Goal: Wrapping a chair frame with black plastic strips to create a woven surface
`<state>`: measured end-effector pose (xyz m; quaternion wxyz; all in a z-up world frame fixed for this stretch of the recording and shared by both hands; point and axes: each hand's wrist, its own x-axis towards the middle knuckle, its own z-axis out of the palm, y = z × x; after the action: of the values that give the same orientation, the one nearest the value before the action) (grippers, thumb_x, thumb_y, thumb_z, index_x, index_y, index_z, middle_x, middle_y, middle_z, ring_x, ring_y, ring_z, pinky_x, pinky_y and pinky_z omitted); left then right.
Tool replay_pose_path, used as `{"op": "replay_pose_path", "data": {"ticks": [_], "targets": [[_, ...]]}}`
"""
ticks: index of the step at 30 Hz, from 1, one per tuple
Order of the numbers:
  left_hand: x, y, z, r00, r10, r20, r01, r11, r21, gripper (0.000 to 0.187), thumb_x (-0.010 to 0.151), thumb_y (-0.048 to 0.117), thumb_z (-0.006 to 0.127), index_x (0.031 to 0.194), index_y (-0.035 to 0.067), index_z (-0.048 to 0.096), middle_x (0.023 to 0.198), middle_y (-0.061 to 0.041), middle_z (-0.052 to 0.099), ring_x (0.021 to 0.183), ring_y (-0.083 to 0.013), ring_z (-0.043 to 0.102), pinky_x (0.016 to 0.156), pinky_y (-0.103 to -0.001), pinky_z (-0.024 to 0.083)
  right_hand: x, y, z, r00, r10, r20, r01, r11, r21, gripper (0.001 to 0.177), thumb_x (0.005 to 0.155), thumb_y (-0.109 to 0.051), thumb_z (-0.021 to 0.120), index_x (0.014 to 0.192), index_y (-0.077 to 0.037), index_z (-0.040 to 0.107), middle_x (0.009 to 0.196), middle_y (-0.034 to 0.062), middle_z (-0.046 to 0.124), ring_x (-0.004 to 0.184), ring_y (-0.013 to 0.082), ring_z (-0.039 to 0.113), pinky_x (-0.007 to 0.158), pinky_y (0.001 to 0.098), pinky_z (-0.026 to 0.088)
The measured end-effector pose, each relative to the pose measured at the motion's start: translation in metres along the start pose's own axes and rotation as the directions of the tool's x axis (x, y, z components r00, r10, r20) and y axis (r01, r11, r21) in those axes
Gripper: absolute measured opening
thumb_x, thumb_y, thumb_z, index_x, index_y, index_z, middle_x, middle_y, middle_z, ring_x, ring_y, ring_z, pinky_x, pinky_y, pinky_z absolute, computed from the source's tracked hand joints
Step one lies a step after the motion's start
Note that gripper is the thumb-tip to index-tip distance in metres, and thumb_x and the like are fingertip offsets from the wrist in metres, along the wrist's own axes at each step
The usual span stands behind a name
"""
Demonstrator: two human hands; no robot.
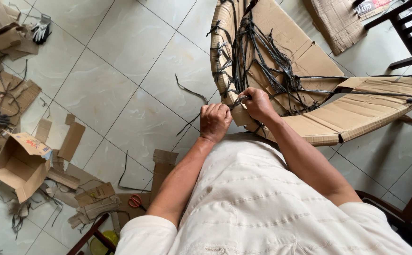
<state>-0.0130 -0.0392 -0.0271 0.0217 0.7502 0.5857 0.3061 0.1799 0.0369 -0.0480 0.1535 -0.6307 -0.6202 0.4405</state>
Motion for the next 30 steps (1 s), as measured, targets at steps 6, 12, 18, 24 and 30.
{"op": "replay_pose_path", "data": {"ticks": [6, 12, 18, 24, 30], "targets": [[-0.002, 0.008, -0.027, 0.983, -0.163, 0.082, 0.173, 0.974, -0.143, 0.01, 0.089, 0.023, 0.072, 0.096, 0.019, 0.066, 0.086, 0.002, 0.066, 0.082, -0.0201, 0.068, 0.086, -0.037, 0.051, -0.033, -0.011, -0.027, 1.0, 0.003, -0.016, -0.004, 1.0, -0.017, 0.025, 0.097, -0.029, 0.068, 0.12, -0.018, 0.073, 0.1, 0.0127, 0.077, 0.102, 0.0363, 0.071, 0.087, 0.0501, 0.056], [0.008, 0.041, -0.01, 0.996, 0.043, -0.076, -0.059, 0.971, -0.232, 0.007, 0.093, 0.024, 0.067, 0.09, 0.017, 0.067, 0.088, -0.001, 0.062, 0.087, -0.0224, 0.067, 0.087, -0.038, 0.051, -0.097, -0.019, -0.08, 0.998, 0.056, 0.006, -0.055, 0.994, -0.09, 0.028, 0.104, -0.027, 0.059, 0.115, -0.007, 0.076, 0.106, 0.0188, 0.076, 0.104, 0.0435, 0.069, 0.088, 0.0539, 0.055], [0.03, 0.08, 0.051, 0.999, -0.012, 0.036, 0.025, 0.918, -0.395, 0.028, 0.094, 0.038, 0.066, 0.074, 0.02, 0.059, 0.066, 0.002, 0.053, 0.065, -0.0225, 0.063, 0.064, -0.036, 0.051, -0.129, 0.025, -0.087, 0.975, 0.216, 0.054, -0.216, 0.976, -0.01, 0.025, 0.102, -0.031, 0.061, 0.112, -0.016, 0.078, 0.101, 0.0134, 0.078, 0.105, 0.0357, 0.071, 0.089, 0.0488, 0.055], [0.033, 0.086, 0.062, 0.998, -0.015, 0.056, 0.024, 0.987, -0.16, 0.034, 0.092, 0.042, 0.064, 0.066, 0.022, 0.052, 0.06, 0.001, 0.05, 0.058, -0.0232, 0.061, 0.057, -0.036, 0.048, -0.115, 0.023, -0.099, 0.967, 0.174, 0.188, -0.176, 0.984, -0.009, 0.025, 0.101, -0.031, 0.062, 0.11, -0.014, 0.078, 0.106, 0.0144, 0.077, 0.109, 0.0374, 0.069, 0.094, 0.0496, 0.054], [0.037, 0.094, 0.058, 0.995, -0.043, 0.092, 0.046, 0.998, -0.031, 0.031, 0.085, 0.04, 0.064, 0.064, 0.022, 0.05, 0.06, 0.001, 0.047, 0.059, -0.0233, 0.058, 0.058, -0.036, 0.047, -0.09, 0.068, -0.104, 0.904, 0.195, 0.38, -0.22, 0.975, 0.024, 0.027, 0.099, -0.033, 0.063, 0.111, -0.014, 0.077, 0.093, 0.0104, 0.079, 0.098, 0.0313, 0.073, 0.087, 0.0454, 0.056]]}}
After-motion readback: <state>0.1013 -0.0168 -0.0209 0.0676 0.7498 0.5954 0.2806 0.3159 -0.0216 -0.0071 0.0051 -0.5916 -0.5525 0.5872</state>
